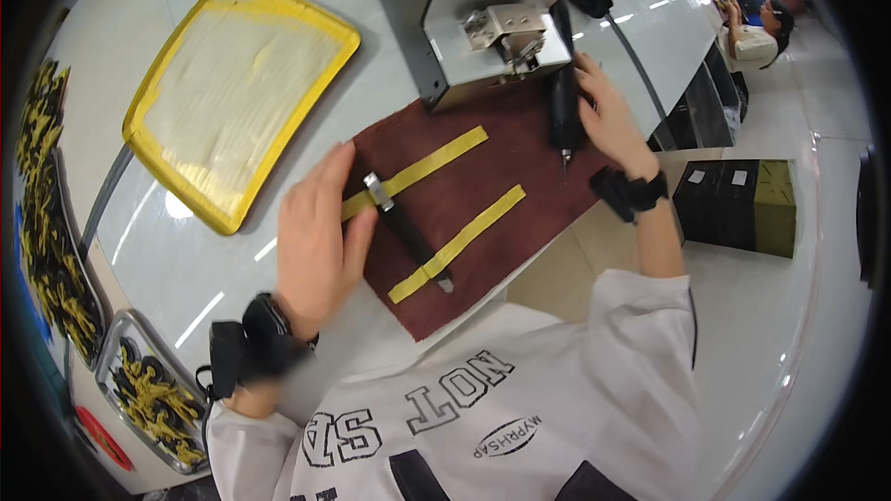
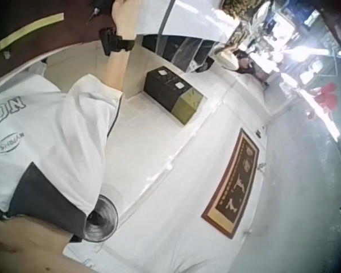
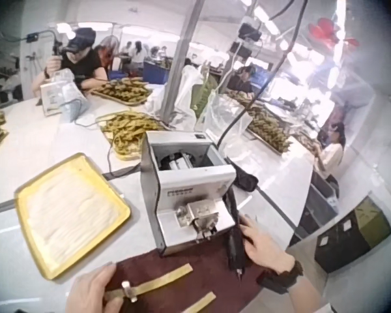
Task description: Assembling small yellow toy motorcycles using an electric screwdriver at a factory workstation.
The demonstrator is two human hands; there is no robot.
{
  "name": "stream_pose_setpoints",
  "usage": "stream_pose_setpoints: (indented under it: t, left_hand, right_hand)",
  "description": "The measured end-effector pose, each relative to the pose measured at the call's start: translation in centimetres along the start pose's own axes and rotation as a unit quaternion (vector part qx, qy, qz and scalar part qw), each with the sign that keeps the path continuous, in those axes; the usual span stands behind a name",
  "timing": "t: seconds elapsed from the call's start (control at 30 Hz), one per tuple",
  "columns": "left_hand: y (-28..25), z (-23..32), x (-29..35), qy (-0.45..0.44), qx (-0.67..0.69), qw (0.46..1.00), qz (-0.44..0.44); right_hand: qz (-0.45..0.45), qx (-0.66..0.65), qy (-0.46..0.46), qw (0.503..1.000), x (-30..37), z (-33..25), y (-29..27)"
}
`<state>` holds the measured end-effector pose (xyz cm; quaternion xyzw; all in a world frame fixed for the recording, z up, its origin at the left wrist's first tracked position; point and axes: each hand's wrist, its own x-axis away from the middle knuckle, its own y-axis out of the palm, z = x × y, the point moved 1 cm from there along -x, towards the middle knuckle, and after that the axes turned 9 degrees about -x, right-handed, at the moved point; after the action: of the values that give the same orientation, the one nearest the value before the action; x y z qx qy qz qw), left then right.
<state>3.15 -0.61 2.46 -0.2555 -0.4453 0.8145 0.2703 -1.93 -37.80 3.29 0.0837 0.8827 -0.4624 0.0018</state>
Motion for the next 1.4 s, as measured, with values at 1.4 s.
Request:
stream_pose_setpoints:
  t: [1.4]
  left_hand:
    - [-9.4, -6.1, 0.9, -0.200, -0.115, 0.949, 0.214]
  right_hand:
    - [0.077, 0.110, -0.031, 0.990, -0.7, 2.0, -4.4]
